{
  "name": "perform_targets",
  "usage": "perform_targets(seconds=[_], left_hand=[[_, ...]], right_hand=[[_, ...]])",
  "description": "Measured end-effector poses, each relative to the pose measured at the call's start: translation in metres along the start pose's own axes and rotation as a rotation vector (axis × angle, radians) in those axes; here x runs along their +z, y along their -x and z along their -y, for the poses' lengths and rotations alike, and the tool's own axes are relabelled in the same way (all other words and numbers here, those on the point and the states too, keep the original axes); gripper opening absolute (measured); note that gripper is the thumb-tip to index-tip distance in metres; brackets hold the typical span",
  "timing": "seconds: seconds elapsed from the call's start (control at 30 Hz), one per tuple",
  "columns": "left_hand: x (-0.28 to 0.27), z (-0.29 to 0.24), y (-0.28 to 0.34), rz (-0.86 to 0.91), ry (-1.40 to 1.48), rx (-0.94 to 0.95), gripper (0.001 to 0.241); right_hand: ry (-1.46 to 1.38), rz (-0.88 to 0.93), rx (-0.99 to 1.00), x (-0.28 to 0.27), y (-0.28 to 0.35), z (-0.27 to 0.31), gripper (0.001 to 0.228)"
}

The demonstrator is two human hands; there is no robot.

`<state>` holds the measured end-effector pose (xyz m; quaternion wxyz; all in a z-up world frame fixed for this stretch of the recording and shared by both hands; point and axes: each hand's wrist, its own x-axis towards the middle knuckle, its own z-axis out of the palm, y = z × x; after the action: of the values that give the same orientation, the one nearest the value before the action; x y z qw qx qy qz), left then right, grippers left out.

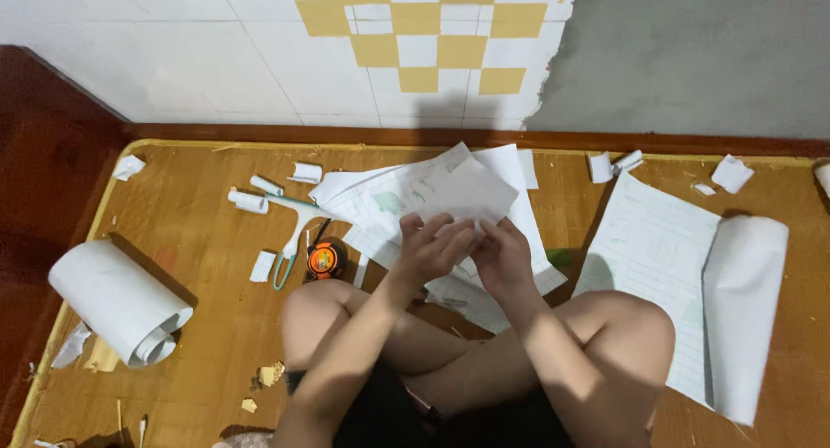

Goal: Cutting small pieces of white adhesive vinyl and applying them to a wall with a checkered pattern.

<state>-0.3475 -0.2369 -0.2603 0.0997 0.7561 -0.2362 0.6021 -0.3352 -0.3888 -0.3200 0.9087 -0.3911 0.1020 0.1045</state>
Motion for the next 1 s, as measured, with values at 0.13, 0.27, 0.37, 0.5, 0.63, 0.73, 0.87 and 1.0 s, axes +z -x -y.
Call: perform_targets(seconds=[0.13,0.27,0.37,0.5,0.63,0.73,0.87,1.0], left_hand=[[0.003,-0.002,0.001,0.143,0.107,-0.026,0.019],[-0.007,-0.021,-0.011,0.319,0.287,0.007,0.078],[-0.006,-0.023,0.012,0.458,0.659,-0.191,0.078],[-0.010,0.016,0.009,0.165,0.538,-0.734,0.028],[-0.019,0.017,0.015,0.508,0.798,-1.106,0.038],[-0.013,0.008,0.020,0.441,0.833,-1.246,0.023],[-0.011,-0.007,0.020,0.394,0.687,-1.183,0.022],[-0.025,0.003,-0.006,0.318,0.739,-1.282,0.023]], right_hand=[[-0.050,0.031,0.024,0.009,0.008,0.019,0.031],[0.018,0.010,-0.055,-0.017,-0.015,0.020,0.033],[0.099,0.082,-0.059,-0.023,-0.010,0.027,0.038],[0.105,0.189,-0.057,0.013,0.009,0.062,0.040],[0.305,0.321,-0.069,0.019,0.012,0.061,0.047],[0.496,0.353,-0.167,0.012,0.002,0.062,0.051],[1.100,0.308,-0.526,0.006,-0.006,0.080,0.053],[0.960,0.237,-0.495,0.007,0.002,0.113,0.077]])
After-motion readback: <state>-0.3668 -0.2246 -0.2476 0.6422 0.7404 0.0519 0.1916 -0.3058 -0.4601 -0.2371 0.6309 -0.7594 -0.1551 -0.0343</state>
